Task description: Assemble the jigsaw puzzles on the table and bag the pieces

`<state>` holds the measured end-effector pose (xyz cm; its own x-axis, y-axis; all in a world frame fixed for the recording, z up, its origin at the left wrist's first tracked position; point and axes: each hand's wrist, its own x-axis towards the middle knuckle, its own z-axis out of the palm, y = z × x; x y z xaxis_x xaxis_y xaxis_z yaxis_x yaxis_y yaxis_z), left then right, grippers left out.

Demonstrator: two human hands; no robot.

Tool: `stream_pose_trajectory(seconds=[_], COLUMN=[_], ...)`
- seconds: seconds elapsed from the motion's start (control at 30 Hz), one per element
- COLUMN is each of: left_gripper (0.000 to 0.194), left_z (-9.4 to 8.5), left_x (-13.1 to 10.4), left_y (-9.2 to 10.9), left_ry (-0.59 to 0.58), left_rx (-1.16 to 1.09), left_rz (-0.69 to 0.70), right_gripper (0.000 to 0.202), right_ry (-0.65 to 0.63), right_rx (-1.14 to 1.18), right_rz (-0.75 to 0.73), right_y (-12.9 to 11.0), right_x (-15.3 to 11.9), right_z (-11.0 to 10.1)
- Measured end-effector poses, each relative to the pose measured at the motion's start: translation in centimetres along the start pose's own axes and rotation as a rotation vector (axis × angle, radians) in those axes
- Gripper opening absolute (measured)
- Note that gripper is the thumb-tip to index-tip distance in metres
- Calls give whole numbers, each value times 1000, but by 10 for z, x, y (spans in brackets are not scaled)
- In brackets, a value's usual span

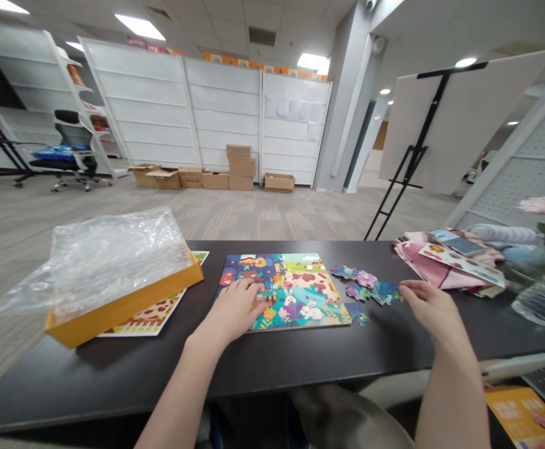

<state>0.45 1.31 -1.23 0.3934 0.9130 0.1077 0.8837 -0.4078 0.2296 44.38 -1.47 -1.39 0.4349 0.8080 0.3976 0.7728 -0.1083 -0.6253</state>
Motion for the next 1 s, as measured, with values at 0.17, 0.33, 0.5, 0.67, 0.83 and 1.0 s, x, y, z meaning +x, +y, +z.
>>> stream_pose_trajectory(seconds=[0.17, 0.33, 0.5, 0.67, 0.83, 1.0], left_gripper=[42, 43, 43, 46, 45, 43], left_z=[1, 4, 3, 0, -4, -6], left_x=[2, 2, 0, -1, -2, -4], left_y=[-2, -4, -3, 1, 6, 10], left_ry=[15, 19, 17, 17, -1, 5], left_rx=[-11, -21, -26, -32, -39, -53], left_rz=[-2, -7, -7, -13, -46, -50], right_gripper=[37, 32, 40, 38, 34, 34], right_ry=[-186, -302, -398, -601, -659, -629], right_rx=[344, 471, 509, 506, 414, 187], right_rz=[-14, -37, -19, -120, -110, -163], right_y=[-43, -71, -87, -117, -137, -130], right_x=[-8, -11, -3, 22, 61, 84], right_z=[12, 37, 61, 77, 103, 132])
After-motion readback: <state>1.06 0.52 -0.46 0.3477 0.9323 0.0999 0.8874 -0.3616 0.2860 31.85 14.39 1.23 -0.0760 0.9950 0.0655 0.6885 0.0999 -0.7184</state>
